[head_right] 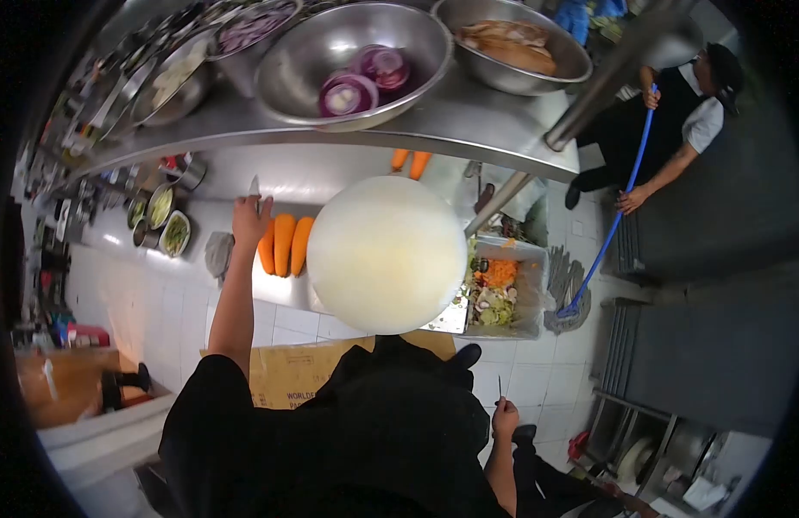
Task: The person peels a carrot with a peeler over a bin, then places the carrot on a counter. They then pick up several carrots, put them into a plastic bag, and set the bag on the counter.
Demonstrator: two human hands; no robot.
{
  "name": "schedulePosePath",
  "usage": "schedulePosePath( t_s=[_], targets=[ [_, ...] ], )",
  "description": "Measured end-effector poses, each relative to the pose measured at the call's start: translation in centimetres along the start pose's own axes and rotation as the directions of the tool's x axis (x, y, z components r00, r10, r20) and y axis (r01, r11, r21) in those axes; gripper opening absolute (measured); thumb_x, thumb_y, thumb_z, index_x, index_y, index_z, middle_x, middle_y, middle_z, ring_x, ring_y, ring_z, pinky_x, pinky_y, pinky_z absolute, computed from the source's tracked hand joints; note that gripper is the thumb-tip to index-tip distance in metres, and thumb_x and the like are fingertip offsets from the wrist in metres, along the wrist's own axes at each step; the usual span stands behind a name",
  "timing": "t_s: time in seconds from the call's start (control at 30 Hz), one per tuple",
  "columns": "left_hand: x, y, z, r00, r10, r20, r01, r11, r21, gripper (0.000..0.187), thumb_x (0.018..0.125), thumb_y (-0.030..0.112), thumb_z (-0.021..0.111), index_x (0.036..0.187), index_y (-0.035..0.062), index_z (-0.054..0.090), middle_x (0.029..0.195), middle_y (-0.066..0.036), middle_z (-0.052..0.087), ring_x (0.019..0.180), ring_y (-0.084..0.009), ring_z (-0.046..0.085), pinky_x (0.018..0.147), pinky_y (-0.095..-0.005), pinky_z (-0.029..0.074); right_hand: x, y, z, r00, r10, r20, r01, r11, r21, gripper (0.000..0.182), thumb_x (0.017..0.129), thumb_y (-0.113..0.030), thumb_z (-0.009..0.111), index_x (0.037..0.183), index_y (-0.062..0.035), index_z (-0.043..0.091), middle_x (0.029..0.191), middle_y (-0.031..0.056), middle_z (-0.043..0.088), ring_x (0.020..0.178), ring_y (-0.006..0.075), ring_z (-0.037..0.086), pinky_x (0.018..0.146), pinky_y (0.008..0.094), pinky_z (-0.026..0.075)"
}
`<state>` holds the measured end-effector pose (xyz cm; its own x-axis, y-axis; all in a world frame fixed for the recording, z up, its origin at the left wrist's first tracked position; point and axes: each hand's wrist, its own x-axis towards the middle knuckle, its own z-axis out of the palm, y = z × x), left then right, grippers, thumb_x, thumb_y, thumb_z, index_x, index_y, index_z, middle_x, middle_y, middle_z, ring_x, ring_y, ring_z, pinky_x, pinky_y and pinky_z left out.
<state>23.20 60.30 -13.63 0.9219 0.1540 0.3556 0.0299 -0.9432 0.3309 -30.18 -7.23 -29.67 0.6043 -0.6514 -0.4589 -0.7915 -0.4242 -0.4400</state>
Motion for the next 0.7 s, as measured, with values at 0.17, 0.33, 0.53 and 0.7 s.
schedulePosePath(
  t_s=[0.17, 0.33, 0.53, 0.7],
  targets=[
    [10.5, 15.2, 10.8, 0.924, 0.324, -0.204, -0.381, 0.824, -0.419, 0.032, 0.096, 0.032, 0.071, 0.107, 0.0013, 0.072, 0.101, -0.02, 0.071, 0.089, -0.038, 0.069, 0.086, -0.0445, 0.056, -4.1, 0.5, 0.8, 0.996, 0.006, -0.094, -0.002, 0.999, 0.047, 0.045, 0.105, -0.035, 0.058, 0.092, 0.0037, 0.075, 0.078, 0.018, 0.074, 0.075, 0.0277, 0.071, 0.073, 0.0413, 0.054],
    [13.7, 27.0, 21.8, 0.823, 0.546, -0.153, -0.535, 0.657, -0.532, 0.032, 0.098, 0.032, 0.069, 0.105, 0.0007, 0.071, 0.101, -0.016, 0.071, 0.087, -0.0315, 0.07, 0.083, -0.0405, 0.059, -5.6, 1.6, -0.6, 0.971, 0.071, -0.23, -0.047, 0.993, 0.107, 0.046, 0.106, -0.037, 0.057, 0.09, 0.0027, 0.075, 0.064, 0.011, 0.065, 0.061, 0.0183, 0.063, 0.06, 0.0372, 0.049],
    [12.7, 27.8, 23.7, 0.9, 0.175, 0.4, 0.244, 0.558, -0.793, 0.033, 0.099, 0.031, 0.068, 0.105, -0.0008, 0.069, 0.103, -0.015, 0.071, 0.087, -0.0273, 0.07, 0.083, -0.0381, 0.06, -7.3, 1.0, -2.8, 0.972, 0.135, -0.193, -0.112, 0.986, 0.126, 0.044, 0.105, -0.036, 0.057, 0.097, 0.0031, 0.076, 0.084, 0.0215, 0.075, 0.079, 0.0333, 0.073, 0.075, 0.0421, 0.055],
    [11.0, 23.0, 18.4, 0.8, -0.018, 0.6, 0.6, 0.035, -0.799, 0.033, 0.099, 0.031, 0.067, 0.106, -0.002, 0.067, 0.104, -0.013, 0.071, 0.087, -0.0237, 0.071, 0.083, -0.0362, 0.061, -3.3, 0.4, -5.5, 0.993, 0.017, -0.117, -0.005, 0.995, 0.104, 0.042, 0.105, -0.036, 0.058, 0.095, 0.0017, 0.076, 0.085, 0.0219, 0.074, 0.08, 0.0352, 0.073, 0.075, 0.0438, 0.055]
  ],
)
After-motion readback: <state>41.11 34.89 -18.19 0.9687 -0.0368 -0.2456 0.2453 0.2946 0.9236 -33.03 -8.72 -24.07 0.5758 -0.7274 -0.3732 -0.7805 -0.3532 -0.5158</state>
